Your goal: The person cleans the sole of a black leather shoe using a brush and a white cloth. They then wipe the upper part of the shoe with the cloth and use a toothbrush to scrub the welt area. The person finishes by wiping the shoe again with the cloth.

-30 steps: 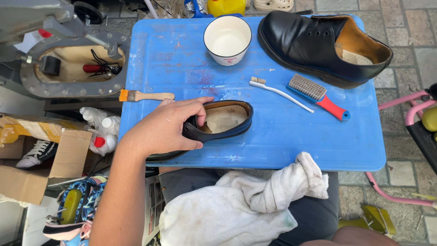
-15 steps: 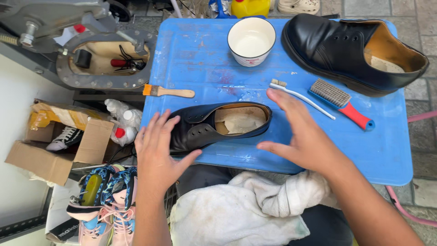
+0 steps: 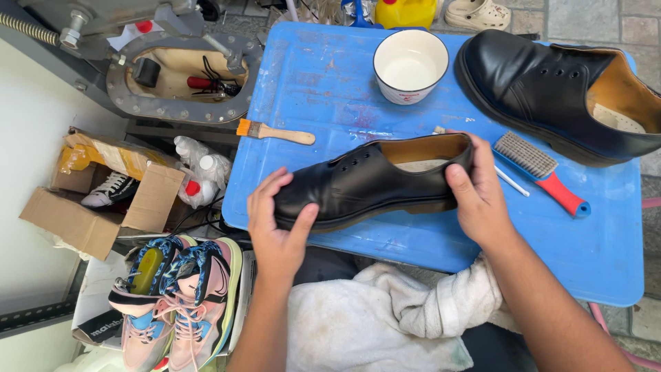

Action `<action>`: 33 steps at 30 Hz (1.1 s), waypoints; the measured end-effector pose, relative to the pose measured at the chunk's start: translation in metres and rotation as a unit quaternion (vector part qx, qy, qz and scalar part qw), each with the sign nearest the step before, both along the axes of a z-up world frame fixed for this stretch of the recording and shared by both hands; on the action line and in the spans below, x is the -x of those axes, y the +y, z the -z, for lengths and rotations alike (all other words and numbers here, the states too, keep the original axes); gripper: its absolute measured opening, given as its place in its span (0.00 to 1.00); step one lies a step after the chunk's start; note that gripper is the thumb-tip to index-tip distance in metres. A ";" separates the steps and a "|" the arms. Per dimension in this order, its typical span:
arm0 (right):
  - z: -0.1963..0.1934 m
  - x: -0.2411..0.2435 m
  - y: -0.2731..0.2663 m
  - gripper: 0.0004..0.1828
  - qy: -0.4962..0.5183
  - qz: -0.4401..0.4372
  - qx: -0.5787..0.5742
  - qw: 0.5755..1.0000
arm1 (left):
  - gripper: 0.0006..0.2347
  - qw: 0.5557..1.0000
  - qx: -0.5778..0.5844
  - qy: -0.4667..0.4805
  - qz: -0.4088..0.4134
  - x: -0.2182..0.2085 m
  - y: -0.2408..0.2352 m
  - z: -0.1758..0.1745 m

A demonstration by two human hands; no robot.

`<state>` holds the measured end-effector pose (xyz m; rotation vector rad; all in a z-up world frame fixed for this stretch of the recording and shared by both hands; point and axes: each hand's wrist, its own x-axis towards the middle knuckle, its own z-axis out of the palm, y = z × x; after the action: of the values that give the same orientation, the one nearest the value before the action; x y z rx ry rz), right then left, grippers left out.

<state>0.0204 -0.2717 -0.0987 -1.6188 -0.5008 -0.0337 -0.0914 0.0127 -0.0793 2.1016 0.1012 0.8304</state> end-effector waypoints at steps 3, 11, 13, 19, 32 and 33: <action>0.007 -0.003 -0.003 0.27 0.005 0.016 -0.023 1.000 | 0.23 0.996 -0.072 0.042 -0.030 -0.004 -0.015 -0.015; 0.018 -0.005 -0.007 0.31 -0.007 0.031 -0.009 0.999 | 0.41 0.952 -0.289 0.091 -0.055 -0.028 -0.057 -0.053; 0.018 -0.002 -0.009 0.31 -0.013 0.034 0.002 0.999 | 0.42 0.949 -0.296 0.098 -0.055 -0.036 -0.069 -0.053; 0.020 -0.005 -0.007 0.33 0.006 0.029 -0.022 0.999 | 0.47 0.952 -0.290 0.089 -0.041 -0.054 -0.085 -0.058; 0.012 -0.005 -0.009 0.34 0.035 0.022 -0.010 0.999 | 0.24 0.942 -0.276 0.058 0.181 -0.066 -0.011 -0.077; 0.011 -0.005 -0.009 0.34 0.035 0.024 -0.007 0.999 | 0.19 0.960 -0.216 0.067 0.168 -0.062 0.000 -0.074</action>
<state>0.0254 -0.2804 -0.1099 -1.6129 -0.4078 -0.0162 -0.0289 0.0129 -0.0056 2.4864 -0.3906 0.5353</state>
